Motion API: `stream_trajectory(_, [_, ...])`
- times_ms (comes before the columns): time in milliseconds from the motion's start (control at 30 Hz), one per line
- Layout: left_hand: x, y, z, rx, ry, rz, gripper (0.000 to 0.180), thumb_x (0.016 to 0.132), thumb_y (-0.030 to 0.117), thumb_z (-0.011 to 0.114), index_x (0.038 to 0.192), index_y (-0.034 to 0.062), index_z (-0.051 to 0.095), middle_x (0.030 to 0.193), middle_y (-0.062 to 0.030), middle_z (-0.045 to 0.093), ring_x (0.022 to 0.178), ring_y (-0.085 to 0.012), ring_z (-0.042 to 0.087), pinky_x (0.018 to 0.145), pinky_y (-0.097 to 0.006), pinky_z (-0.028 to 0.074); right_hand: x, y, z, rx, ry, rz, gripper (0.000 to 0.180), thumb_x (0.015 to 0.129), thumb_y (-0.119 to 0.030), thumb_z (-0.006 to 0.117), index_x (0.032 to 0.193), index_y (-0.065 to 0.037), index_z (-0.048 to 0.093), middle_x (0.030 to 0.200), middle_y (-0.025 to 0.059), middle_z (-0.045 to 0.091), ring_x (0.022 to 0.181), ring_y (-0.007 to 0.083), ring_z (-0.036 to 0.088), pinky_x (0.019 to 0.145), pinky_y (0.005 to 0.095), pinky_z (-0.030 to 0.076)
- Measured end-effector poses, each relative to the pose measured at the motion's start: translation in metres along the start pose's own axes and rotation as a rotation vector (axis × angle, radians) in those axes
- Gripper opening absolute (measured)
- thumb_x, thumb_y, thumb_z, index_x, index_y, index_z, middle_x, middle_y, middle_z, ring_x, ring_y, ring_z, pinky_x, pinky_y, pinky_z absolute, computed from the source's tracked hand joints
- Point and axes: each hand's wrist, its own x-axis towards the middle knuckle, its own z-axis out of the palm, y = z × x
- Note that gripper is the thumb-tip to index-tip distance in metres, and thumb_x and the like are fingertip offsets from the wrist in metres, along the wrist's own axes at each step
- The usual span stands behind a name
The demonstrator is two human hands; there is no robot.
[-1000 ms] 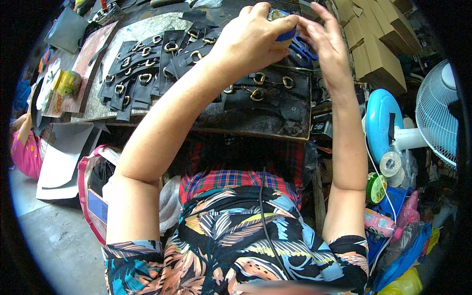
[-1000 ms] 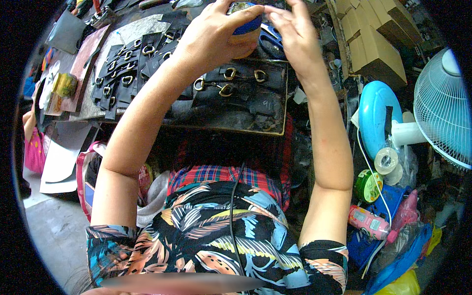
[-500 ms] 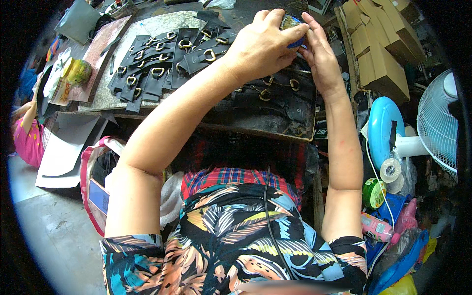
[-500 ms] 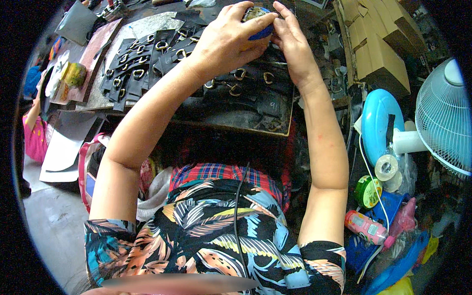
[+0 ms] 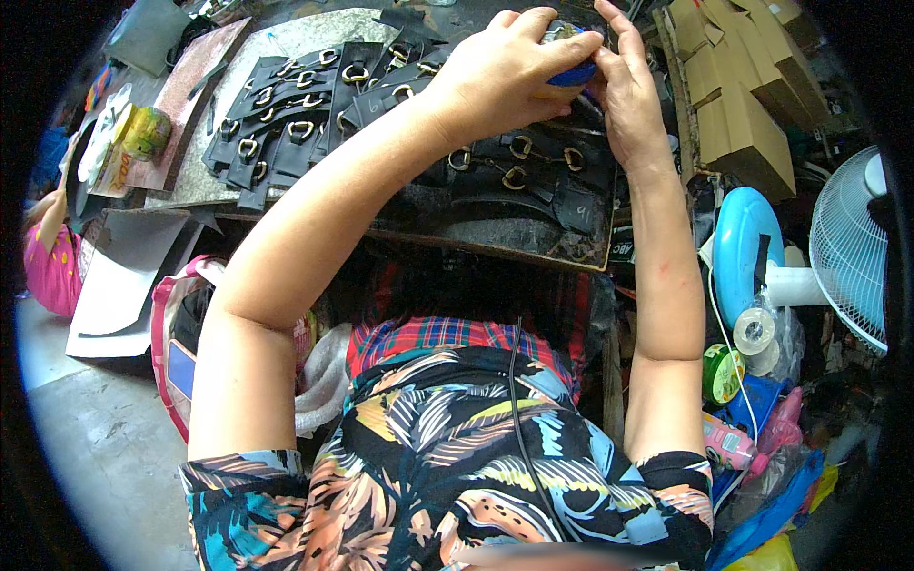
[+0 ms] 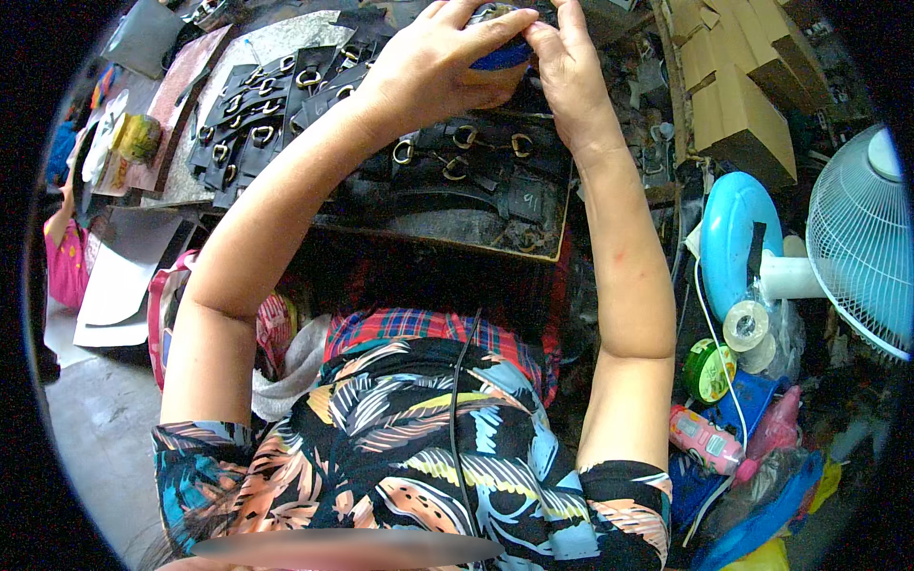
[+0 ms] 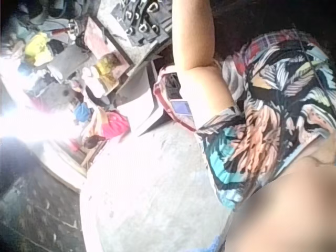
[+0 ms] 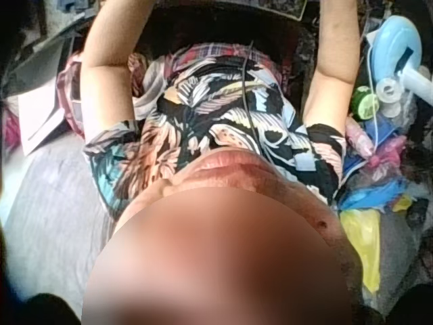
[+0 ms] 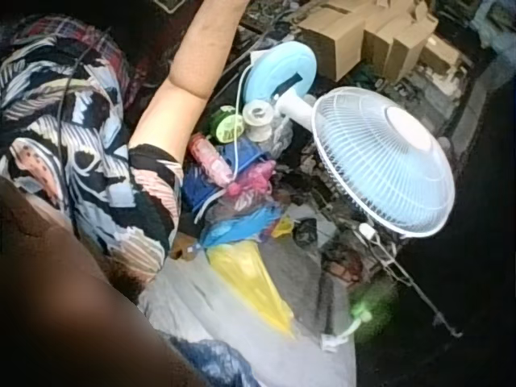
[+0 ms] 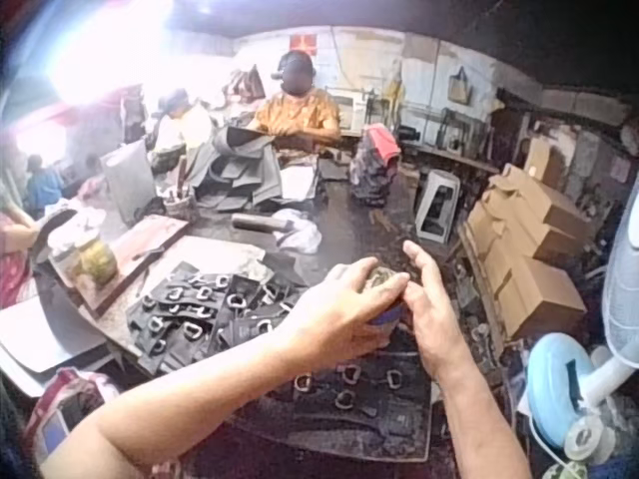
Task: The person cuts short black leather straps with scissors, then attaches brass D-rings to each strap by hand. They repeatedly pick up a strap, thread a D-ring through a pre-punched hole, and place the finished strap on the workbench.
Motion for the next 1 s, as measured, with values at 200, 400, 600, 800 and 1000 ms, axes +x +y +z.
stream_trajectory(200, [-0.001,0.001,0.011,0.075,0.054,0.017,0.072,0.076,0.024,0.085,0.142,0.0225,0.055,0.132,-0.0254,0.059,0.114,-0.0485,0.061,0.093,-0.052,0.057,0.007,0.020,-0.011,-0.271,-0.014,-0.295,0.065,0.107,-0.036,0.053,0.163,-0.010,0.030,0.154,0.0090,0.045,0.133,0.0184,0.052,0.112,0.0333,0.042])
stream_trajectory(400, [-0.001,-0.005,0.004,0.063,0.136,-0.049,0.077,0.072,0.033,0.088,0.143,0.0279,0.058,0.129,-0.0293,0.060,0.112,-0.0483,0.063,0.094,-0.051,0.057,-0.009,0.000,0.008,-0.215,0.086,-0.036,0.073,0.110,-0.039,0.052,0.166,-0.008,0.016,0.145,0.0206,0.058,0.130,0.0260,0.059,0.112,0.0399,0.045])
stream_trajectory(600, [-0.004,-0.052,-0.092,0.253,0.380,-0.007,0.067,0.076,0.018,0.084,0.138,0.0096,0.058,0.121,-0.0238,0.065,0.107,-0.0441,0.064,0.095,-0.048,0.055,-0.061,-0.051,-0.008,-0.431,0.108,-0.211,0.080,0.109,-0.042,0.052,0.165,-0.004,0.010,0.147,0.0280,0.055,0.139,0.0344,0.053,0.120,0.0471,0.038])
stream_trajectory(800, [-0.074,-0.145,-0.199,0.575,0.247,-0.345,0.065,0.074,0.020,0.084,0.134,0.0089,0.062,0.115,-0.0177,0.066,0.110,-0.0375,0.063,0.096,-0.045,0.052,-0.131,-0.052,-0.043,-0.481,0.247,-0.104,0.068,0.106,-0.010,0.058,0.163,-0.005,0.022,0.135,0.0220,0.065,0.127,0.0262,0.061,0.111,0.0399,0.045])
stream_trajectory(1000, [-0.136,-0.194,-0.201,0.536,0.207,-0.682,0.080,0.074,0.008,0.085,0.148,0.0076,0.055,0.133,-0.0195,0.068,0.122,-0.0346,0.064,0.106,-0.042,0.050,-0.159,-0.037,-0.037,-0.477,0.224,-0.011,0.074,0.098,-0.004,0.067,0.162,-0.008,0.030,0.127,0.0143,0.070,0.112,0.0178,0.064,0.102,0.0318,0.049])
